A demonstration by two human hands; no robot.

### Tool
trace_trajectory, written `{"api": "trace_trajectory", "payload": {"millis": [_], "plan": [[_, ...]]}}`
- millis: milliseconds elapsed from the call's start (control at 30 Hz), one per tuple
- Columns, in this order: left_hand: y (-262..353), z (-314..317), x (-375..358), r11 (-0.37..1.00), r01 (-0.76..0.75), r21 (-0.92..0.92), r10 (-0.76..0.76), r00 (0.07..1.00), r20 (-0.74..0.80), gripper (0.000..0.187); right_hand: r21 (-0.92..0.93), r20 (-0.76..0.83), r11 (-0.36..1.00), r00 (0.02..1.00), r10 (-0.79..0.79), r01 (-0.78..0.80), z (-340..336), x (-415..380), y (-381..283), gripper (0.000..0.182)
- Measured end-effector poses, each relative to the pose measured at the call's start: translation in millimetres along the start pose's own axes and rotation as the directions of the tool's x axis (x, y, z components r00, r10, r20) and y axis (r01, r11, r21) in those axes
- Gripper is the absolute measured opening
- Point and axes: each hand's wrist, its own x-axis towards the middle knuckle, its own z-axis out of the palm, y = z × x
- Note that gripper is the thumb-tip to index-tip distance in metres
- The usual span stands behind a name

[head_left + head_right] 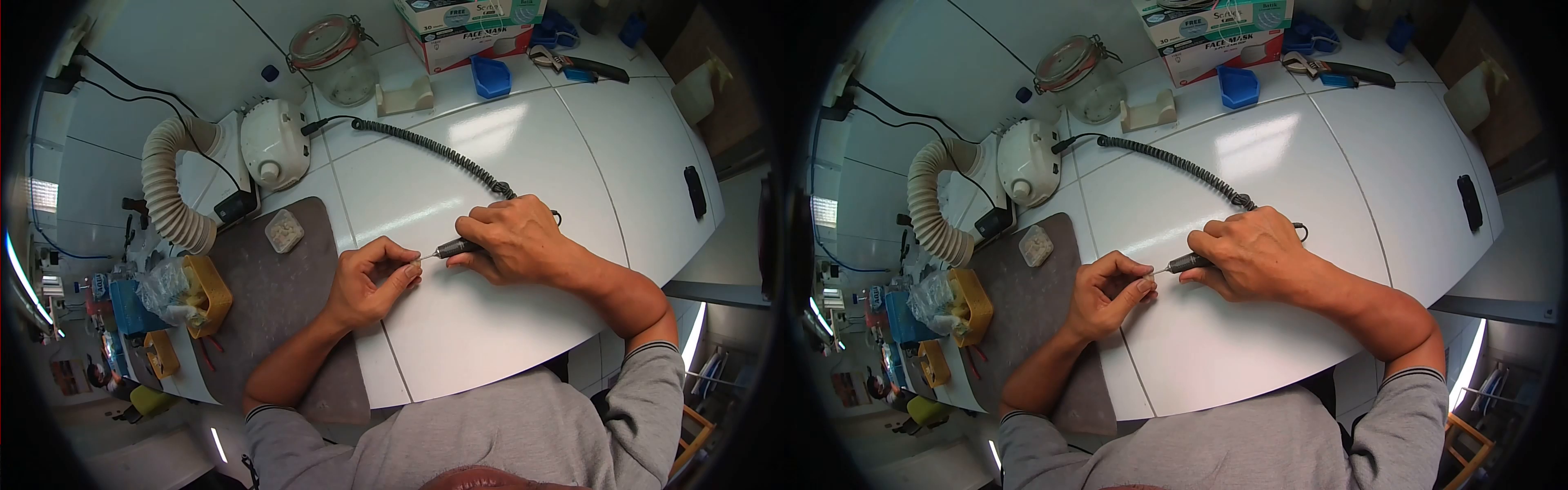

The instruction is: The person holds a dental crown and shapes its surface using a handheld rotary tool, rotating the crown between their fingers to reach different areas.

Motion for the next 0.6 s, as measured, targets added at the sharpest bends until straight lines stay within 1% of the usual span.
{"api": "trace_trajectory", "payload": {"millis": [233, 600], "plan": [[1.0, 0.0, -0.1, 1.0, -0.003, 0.012, 0.003, 1.0, 0.0, 0.013, -0.005, 0.035, 1.0, 0.999, 0.002, -0.002, -2.2, 0.8, -0.8, 0.049], [-0.2, -0.6, 0.6, 1.0, 0.0, 0.019, 0.0, 1.0, 0.013, 0.013, 0.01, 0.029, 1.0, 1.0, 0.01, -0.01, -3.5, 1.0, -0.6, 0.049]]}}
